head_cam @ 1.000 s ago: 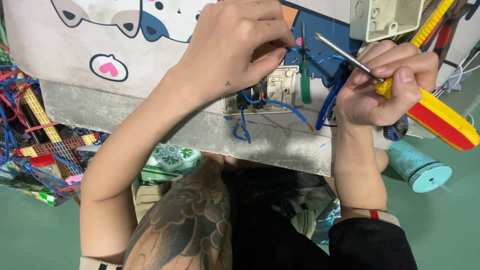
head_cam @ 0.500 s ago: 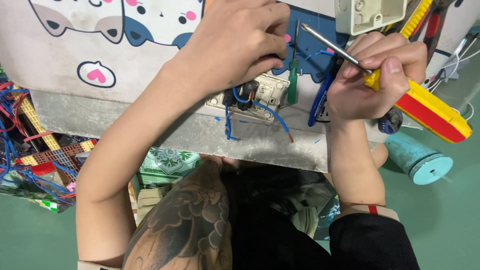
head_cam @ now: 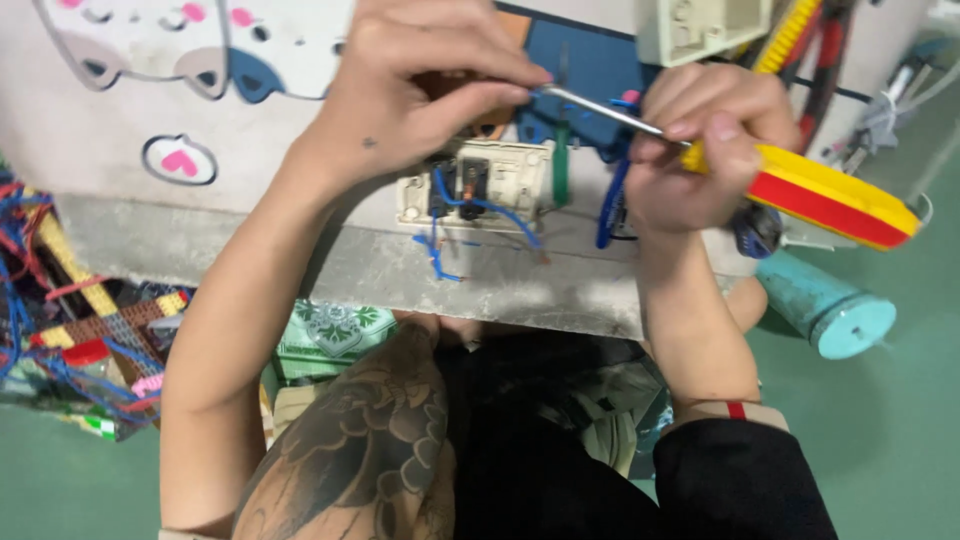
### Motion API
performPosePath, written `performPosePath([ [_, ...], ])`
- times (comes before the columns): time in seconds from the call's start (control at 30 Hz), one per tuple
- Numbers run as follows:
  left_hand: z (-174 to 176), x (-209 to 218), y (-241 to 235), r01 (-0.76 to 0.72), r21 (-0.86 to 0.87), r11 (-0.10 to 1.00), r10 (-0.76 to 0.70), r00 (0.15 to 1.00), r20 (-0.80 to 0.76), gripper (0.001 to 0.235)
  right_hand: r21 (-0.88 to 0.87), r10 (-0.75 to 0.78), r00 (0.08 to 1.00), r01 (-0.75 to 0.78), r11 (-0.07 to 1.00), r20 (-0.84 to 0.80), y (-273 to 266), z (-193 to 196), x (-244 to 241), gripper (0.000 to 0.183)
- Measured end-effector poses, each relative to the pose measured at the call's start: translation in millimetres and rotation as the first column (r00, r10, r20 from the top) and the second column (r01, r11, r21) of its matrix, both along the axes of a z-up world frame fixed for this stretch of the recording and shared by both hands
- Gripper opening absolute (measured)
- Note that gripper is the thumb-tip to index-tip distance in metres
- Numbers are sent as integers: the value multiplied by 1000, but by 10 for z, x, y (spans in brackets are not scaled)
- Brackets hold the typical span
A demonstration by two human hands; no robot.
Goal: The person is sitting on the floor and repairing an electrical switch. They use a screwdriver to tighten screws on the switch and pliers to strip and cut blue wires, connecting them to the terminals.
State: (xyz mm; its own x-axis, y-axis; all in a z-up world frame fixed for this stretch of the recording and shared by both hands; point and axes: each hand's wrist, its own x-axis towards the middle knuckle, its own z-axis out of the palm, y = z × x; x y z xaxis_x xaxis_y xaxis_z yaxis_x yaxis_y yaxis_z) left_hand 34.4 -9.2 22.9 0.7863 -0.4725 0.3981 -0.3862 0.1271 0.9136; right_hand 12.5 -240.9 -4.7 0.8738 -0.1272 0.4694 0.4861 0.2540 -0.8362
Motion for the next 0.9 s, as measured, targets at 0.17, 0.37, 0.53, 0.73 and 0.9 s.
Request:
performPosePath([
  [0.17,-19,30,-26,-38,47,998,34,996,86,7,9,48,997,-49,999,53,-36,-108,1,22],
  [0.37,-100,73,23,4,95,995,-25,976,215,8,-19,-49,999,49,999,-13,28,-55,-31,24],
  [0.53,-210,74,34,-7,136,991,-38,946,323,11,-107,-29,999,25,994,-42,2,-51,-27,26],
  [0.73,-63,36,29,16,213,977,-82,949,304,7,-163,-49,993,32,986,-104,26,3,-35,25],
  [0.9,-151,64,31,-5,178,984,-62,926,372,5,-165,-17,997,4,986,-76,13,8,-42,24],
])
